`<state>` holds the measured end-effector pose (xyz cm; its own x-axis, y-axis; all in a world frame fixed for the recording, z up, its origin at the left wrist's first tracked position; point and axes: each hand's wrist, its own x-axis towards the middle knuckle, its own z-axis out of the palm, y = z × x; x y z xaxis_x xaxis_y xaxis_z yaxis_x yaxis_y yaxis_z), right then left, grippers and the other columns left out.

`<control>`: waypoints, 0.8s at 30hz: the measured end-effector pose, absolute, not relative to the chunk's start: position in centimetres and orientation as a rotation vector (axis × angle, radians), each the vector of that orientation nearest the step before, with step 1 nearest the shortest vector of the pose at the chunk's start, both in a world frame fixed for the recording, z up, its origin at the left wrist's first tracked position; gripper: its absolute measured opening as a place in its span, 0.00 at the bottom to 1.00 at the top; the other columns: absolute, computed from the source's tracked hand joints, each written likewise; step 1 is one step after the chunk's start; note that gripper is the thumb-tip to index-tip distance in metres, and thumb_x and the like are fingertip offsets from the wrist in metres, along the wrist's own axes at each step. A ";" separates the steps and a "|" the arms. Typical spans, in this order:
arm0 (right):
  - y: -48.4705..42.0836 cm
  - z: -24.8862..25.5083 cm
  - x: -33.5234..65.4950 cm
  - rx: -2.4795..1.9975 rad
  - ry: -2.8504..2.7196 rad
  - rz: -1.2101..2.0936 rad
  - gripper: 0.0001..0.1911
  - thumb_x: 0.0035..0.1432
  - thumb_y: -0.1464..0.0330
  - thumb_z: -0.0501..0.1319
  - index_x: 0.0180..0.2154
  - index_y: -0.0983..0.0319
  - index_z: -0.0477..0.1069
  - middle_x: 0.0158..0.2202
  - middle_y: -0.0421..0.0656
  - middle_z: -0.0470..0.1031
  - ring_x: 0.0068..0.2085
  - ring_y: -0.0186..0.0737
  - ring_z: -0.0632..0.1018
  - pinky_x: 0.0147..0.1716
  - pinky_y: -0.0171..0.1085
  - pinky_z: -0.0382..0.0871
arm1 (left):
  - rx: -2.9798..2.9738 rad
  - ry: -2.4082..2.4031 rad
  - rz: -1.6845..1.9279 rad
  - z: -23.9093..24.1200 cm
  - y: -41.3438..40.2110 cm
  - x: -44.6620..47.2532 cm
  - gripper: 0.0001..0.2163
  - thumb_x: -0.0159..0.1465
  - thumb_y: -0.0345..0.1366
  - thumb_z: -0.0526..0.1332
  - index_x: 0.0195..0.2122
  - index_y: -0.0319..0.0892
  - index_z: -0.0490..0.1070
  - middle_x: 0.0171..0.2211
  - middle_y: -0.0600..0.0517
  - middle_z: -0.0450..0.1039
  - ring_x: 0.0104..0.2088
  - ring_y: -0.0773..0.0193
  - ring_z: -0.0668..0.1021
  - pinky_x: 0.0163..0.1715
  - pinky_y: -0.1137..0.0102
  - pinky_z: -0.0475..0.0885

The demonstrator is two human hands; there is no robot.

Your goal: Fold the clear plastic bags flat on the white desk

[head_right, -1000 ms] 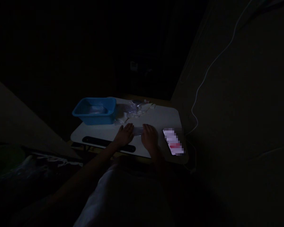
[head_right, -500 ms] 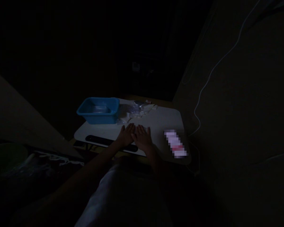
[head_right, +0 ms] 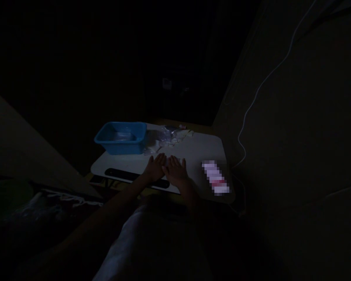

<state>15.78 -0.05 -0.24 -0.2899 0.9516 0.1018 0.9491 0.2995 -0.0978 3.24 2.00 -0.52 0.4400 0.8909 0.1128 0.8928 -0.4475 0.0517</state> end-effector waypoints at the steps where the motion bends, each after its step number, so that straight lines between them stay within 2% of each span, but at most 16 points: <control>1: 0.0 -0.3 15.8 -1.777 -2.413 0.027 0.31 0.61 0.57 0.32 0.60 0.66 0.47 0.62 0.49 0.47 0.62 0.42 0.48 0.57 0.55 0.32 | -2.659 -1.628 -0.214 -0.5 2.0 3.2 0.24 0.63 0.36 0.43 0.60 0.35 0.50 0.61 0.39 0.46 0.61 0.52 0.50 0.54 0.48 0.47; 8: 0.0 -0.5 15.8 -1.748 -2.391 0.023 0.31 0.61 0.56 0.32 0.60 0.66 0.48 0.62 0.49 0.48 0.62 0.42 0.49 0.57 0.54 0.31 | -2.806 -1.438 -0.168 -0.1 2.0 2.8 0.24 0.61 0.33 0.45 0.60 0.40 0.50 0.61 0.43 0.47 0.61 0.56 0.52 0.55 0.49 0.47; 14: -0.1 -0.5 15.8 -1.777 -2.382 0.032 0.31 0.61 0.56 0.32 0.60 0.66 0.47 0.62 0.49 0.48 0.62 0.43 0.48 0.57 0.55 0.33 | -2.797 -1.532 -0.087 0.3 1.9 3.1 0.24 0.61 0.33 0.45 0.60 0.37 0.49 0.61 0.41 0.46 0.61 0.54 0.51 0.54 0.47 0.46; 24: -0.1 -0.2 15.7 -1.813 -2.412 0.041 0.33 0.61 0.55 0.30 0.60 0.67 0.46 0.63 0.49 0.46 0.63 0.41 0.46 0.57 0.54 0.32 | -2.747 -1.446 0.008 0.8 1.6 3.2 0.24 0.62 0.34 0.44 0.60 0.36 0.50 0.61 0.41 0.47 0.61 0.53 0.51 0.54 0.46 0.45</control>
<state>15.67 -0.10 -0.22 -0.2733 0.9584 0.0820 0.9550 0.2805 -0.0958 3.19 1.62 0.80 0.5660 0.8243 0.0126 0.8241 -0.5654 -0.0350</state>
